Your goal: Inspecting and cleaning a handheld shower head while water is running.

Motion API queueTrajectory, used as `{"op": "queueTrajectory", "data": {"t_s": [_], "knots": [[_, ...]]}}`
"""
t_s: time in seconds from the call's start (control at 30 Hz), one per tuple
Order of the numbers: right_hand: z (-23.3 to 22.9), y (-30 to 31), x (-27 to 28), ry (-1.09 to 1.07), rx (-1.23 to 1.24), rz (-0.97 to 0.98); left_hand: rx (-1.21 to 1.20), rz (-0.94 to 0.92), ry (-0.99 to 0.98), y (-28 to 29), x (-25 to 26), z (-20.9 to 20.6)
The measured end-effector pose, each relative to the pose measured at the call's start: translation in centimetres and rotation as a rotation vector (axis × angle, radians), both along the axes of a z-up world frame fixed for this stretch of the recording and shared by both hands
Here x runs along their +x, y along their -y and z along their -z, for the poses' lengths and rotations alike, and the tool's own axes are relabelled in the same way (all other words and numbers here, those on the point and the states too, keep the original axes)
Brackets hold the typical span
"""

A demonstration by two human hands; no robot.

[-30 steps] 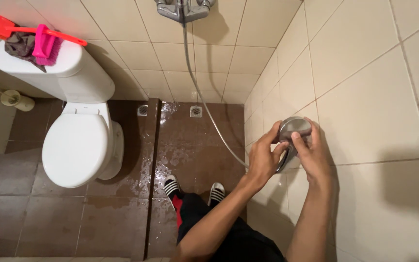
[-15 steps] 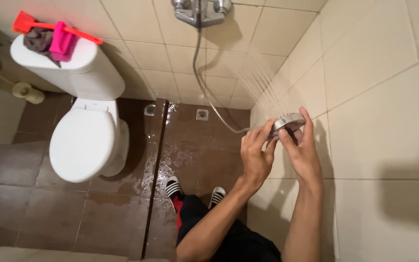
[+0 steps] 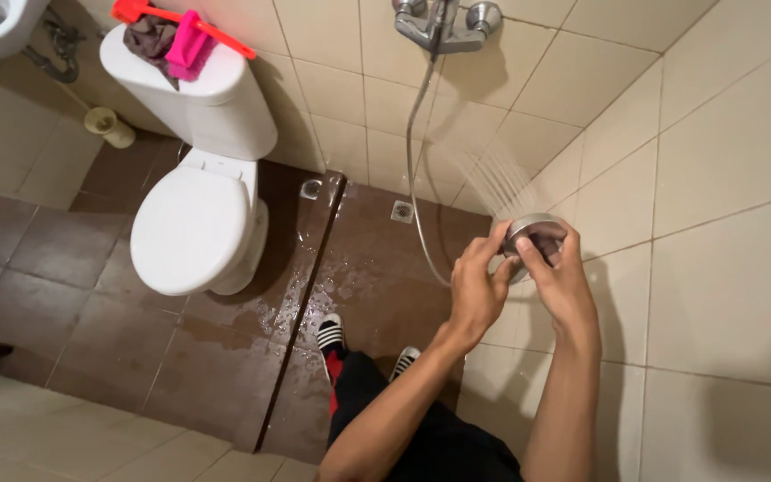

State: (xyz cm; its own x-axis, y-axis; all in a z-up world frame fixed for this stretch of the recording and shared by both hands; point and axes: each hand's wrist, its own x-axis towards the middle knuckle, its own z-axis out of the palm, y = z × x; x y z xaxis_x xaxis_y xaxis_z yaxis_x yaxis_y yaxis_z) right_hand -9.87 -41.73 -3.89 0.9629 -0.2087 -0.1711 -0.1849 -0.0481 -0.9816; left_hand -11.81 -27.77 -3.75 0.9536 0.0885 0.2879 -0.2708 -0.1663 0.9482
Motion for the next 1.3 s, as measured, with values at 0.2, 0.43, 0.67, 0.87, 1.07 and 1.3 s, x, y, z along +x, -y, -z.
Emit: {"op": "queueTrajectory", "data": {"t_s": [0.2, 0.43, 0.67, 0.87, 1.07, 1.3], "knots": [[1.6, 1.1, 0.3, 0.033, -0.027, -0.019, 0.0, 0.013, -0.176, 0.3, 0.5, -0.1], [-3.5, 0.9, -1.1, 0.186, -0.086, 0.01, -0.115, 0.066, 0.063, 1.3, 0.8, -1.5], [-7.9, 0.9, -2.5, 0.321, -0.05, 0.027, -0.147, 0.136, 0.234, 2.3, 1.2, -3.8], [-9.0, 1.5, -2.8, 0.363, -0.092, 0.132, -0.127, 0.247, 0.226, 3.6, 2.4, -3.9], [-9.7, 1.4, -3.0, 0.298, -0.092, 0.18, -0.154, 0.312, 0.152, 3.8, 2.4, -4.3], [-8.6, 1.7, -2.3, 0.281, -0.081, 0.157, -0.147, 0.309, 0.111, 3.6, 2.8, -3.8]]}}
